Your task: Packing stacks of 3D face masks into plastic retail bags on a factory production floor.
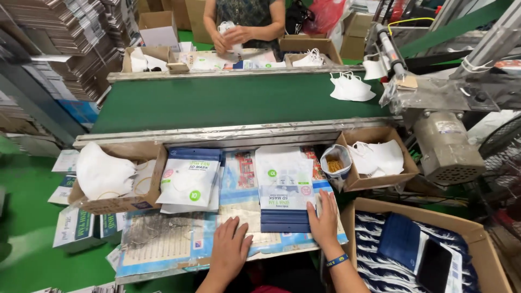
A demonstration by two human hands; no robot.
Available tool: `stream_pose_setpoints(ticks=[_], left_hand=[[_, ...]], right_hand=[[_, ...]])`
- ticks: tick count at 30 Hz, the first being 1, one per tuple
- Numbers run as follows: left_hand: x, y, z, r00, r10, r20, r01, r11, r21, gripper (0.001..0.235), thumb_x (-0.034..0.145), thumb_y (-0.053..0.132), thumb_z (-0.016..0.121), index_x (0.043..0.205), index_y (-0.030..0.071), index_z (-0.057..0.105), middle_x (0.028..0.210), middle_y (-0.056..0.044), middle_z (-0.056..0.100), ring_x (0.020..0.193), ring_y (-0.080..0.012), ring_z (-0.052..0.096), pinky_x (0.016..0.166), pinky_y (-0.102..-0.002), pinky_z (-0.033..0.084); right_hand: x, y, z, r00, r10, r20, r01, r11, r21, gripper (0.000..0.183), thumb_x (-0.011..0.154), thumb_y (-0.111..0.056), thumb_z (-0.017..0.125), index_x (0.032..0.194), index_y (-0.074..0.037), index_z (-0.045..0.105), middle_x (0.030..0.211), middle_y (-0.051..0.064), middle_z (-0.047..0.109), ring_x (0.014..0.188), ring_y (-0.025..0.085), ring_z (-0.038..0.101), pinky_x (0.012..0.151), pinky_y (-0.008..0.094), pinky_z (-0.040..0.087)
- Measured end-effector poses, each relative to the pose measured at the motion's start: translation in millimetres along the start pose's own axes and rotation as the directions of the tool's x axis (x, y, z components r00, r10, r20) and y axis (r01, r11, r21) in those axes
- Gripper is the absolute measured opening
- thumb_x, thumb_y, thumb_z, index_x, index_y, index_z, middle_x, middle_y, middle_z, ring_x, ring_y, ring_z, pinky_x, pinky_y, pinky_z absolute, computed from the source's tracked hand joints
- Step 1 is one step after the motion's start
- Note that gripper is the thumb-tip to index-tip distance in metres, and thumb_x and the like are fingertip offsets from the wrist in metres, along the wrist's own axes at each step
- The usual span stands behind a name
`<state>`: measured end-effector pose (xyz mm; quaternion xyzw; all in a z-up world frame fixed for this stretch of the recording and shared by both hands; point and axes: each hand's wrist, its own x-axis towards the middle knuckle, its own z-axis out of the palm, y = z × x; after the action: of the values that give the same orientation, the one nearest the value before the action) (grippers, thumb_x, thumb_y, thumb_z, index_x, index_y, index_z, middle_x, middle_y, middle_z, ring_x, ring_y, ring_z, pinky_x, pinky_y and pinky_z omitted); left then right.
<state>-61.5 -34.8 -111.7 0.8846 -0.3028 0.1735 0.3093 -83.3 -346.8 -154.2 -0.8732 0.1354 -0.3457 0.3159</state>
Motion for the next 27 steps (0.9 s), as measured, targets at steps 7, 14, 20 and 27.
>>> stream_pose_setpoints(ticks=[7,14,20,27], left_hand=[[-0.4,1.1,-1.6,1.000,0.001,0.022,-0.001,1.000,0.010,0.036,0.092,0.028,0.065,0.120,0.005,0.066,0.133,-0.022,0.059,0.129,-0.0405,0.050,0.108,-0.053,0.034],[-16.6,-41.1,50.7,0.993,0.083,-0.082,-0.078,0.995,0.064,0.037,0.086,0.029,0.070,0.117,0.009,0.070,0.130,-0.022,0.061,0.125,-0.0408,0.054,0.105,-0.055,0.037],[-30.7,-80.2,95.2,0.999,0.051,-0.019,-0.049,0.995,0.086,0.040,0.080,0.035,0.076,0.113,0.012,0.074,0.127,-0.023,0.063,0.123,-0.0411,0.055,0.103,-0.059,0.036],[-41.0,-113.4,137.4,0.999,0.002,0.047,-0.007,0.993,0.116,0.042,0.081,0.043,0.076,0.116,0.019,0.078,0.131,-0.022,0.065,0.129,-0.0414,0.056,0.102,-0.062,0.036]], right_hand=[[0.2,-10.6,-4.7,1.000,-0.006,-0.015,0.006,1.000,-0.003,0.058,0.094,-0.031,0.067,0.140,0.002,0.054,0.145,0.029,0.053,0.145,0.045,0.040,0.117,0.049,0.032],[3.7,-10.3,-0.8,0.999,-0.047,0.011,0.048,0.993,-0.108,0.062,0.089,-0.037,0.069,0.137,0.000,0.055,0.140,0.023,0.058,0.137,0.040,0.047,0.115,0.047,0.032],[3.6,-17.0,1.3,0.996,0.005,0.087,0.010,0.986,-0.168,0.067,0.089,-0.043,0.066,0.141,-0.003,0.053,0.136,0.020,0.062,0.133,0.033,0.052,0.116,0.049,0.028],[10.4,-21.2,-2.2,0.986,0.075,0.148,-0.054,0.988,-0.145,0.063,0.092,-0.043,0.063,0.142,-0.006,0.053,0.138,0.021,0.061,0.134,0.036,0.052,0.117,0.047,0.029]])
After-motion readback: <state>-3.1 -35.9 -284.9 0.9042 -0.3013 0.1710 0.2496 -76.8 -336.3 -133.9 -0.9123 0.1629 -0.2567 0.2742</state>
